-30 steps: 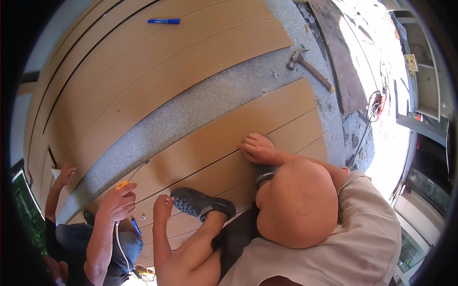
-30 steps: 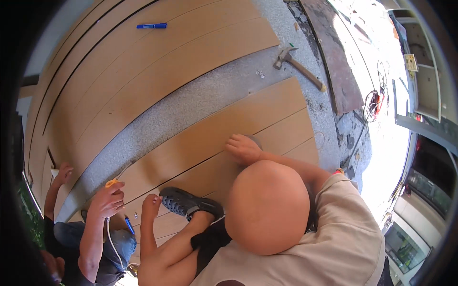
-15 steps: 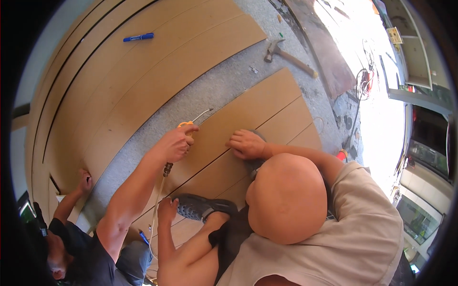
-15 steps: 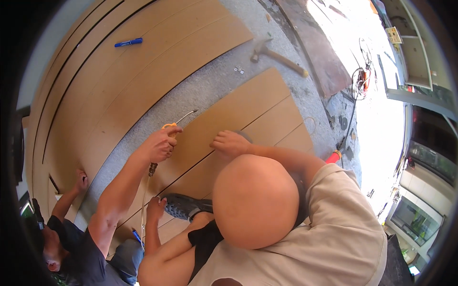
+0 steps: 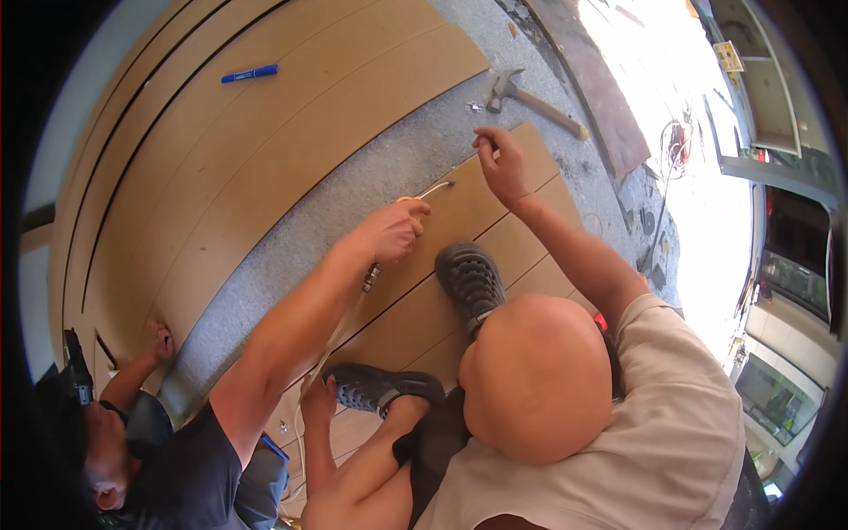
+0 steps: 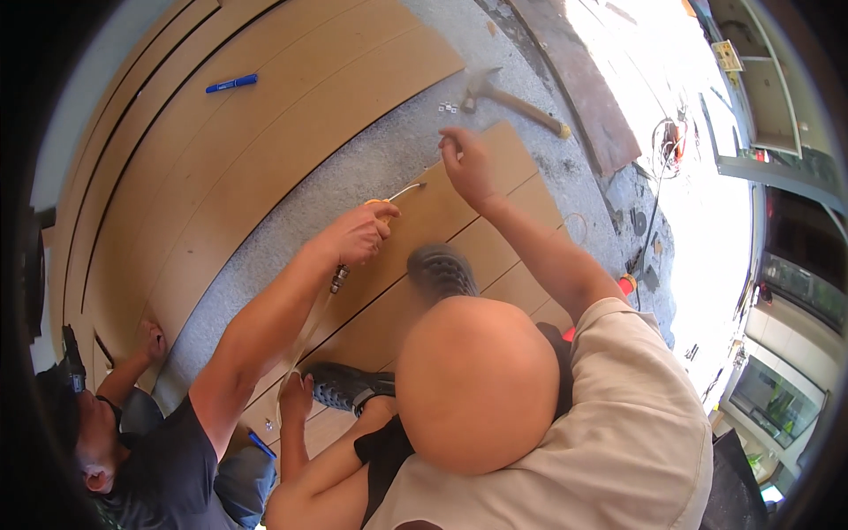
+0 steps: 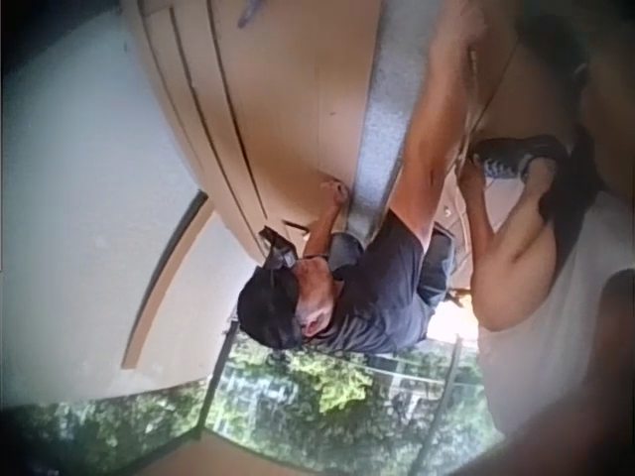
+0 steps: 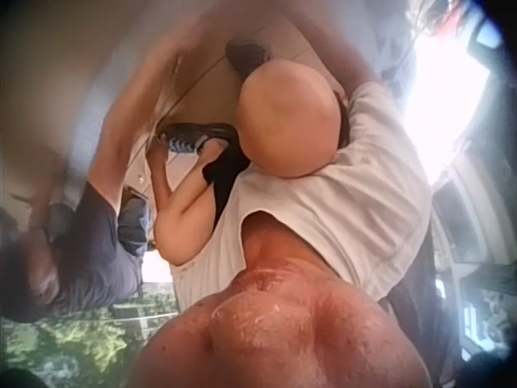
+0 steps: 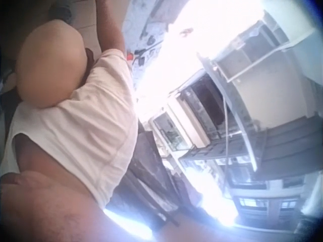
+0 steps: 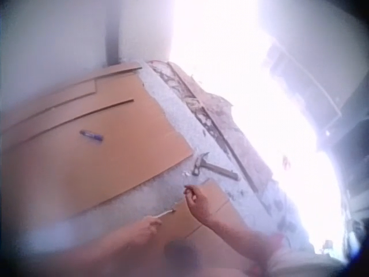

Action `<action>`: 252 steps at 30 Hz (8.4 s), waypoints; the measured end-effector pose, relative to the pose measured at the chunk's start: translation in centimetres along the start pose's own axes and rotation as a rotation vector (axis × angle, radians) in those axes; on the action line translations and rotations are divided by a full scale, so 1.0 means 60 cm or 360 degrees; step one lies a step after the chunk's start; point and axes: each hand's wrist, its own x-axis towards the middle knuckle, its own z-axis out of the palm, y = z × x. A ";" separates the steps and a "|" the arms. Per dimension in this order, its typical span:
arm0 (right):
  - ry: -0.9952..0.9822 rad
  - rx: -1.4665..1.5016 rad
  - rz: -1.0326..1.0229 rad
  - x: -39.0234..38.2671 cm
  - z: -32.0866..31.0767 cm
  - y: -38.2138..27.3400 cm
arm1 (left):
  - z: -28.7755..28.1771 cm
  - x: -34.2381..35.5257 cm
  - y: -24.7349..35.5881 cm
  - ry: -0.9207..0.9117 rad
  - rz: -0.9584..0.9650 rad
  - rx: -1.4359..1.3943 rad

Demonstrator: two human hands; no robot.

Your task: The person installs decking boards by drilling with an electric drill, retrieving fasteners from a bag, and tapping the fasteners and boards into place using a hammer and a spacer block.

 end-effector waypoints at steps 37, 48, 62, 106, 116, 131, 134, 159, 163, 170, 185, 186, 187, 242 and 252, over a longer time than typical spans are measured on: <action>-0.1774 -0.0491 -0.0585 0.135 0.027 0.106 | -0.243 -0.101 0.135 -0.0338 0.0253 -0.0155; -0.1924 -0.0528 -0.0668 0.158 0.033 0.103 | -0.312 0.037 0.239 -0.0272 0.0709 0.0007; -0.1873 -0.0567 -0.0537 0.145 0.006 0.094 | -0.469 -0.057 0.660 0.0232 0.1674 -0.2921; -0.1734 -0.1428 -0.1109 0.282 0.063 0.023 | -0.061 0.308 0.554 0.1125 0.0448 -0.0362; -0.1796 -0.1516 -0.1309 0.267 0.087 0.007 | -0.065 0.305 0.551 0.1068 0.0447 -0.0347; -0.1768 -0.1420 -0.1055 0.266 0.057 0.010 | -0.070 0.309 0.553 0.0969 0.0415 -0.0364; -0.1616 -0.1458 -0.0934 0.249 0.047 0.009 | -0.069 0.303 0.553 0.0941 0.0392 -0.0356; -0.1855 -0.1410 -0.0946 0.249 0.037 0.043 | -0.075 0.300 0.558 0.0971 0.0428 -0.0342; -0.1805 -0.1481 -0.0824 0.256 0.020 0.045 | -0.080 0.301 0.560 0.0925 0.0415 -0.0320; -0.1276 -0.1258 -0.0248 0.247 -0.039 0.098 | -0.080 0.297 0.559 0.0918 0.0420 -0.0303; -0.1300 0.0133 0.0524 0.197 -0.026 -0.018 | -0.050 0.311 0.548 0.1237 0.0527 -0.0298; -0.1276 -0.0205 0.0183 0.205 -0.023 -0.016 | -0.048 0.313 0.550 0.1259 0.0531 -0.0295; -0.1235 -0.0539 -0.0162 0.212 -0.020 -0.012 | -0.046 0.315 0.552 0.1256 0.0531 -0.0299; -0.2083 -0.1256 -0.1570 0.223 0.076 -0.053 | -0.025 0.344 0.538 0.1421 0.0583 -0.0294; -0.1918 -0.1574 -0.1726 0.206 0.067 -0.080 | -0.031 0.334 0.533 0.1364 0.0608 -0.0493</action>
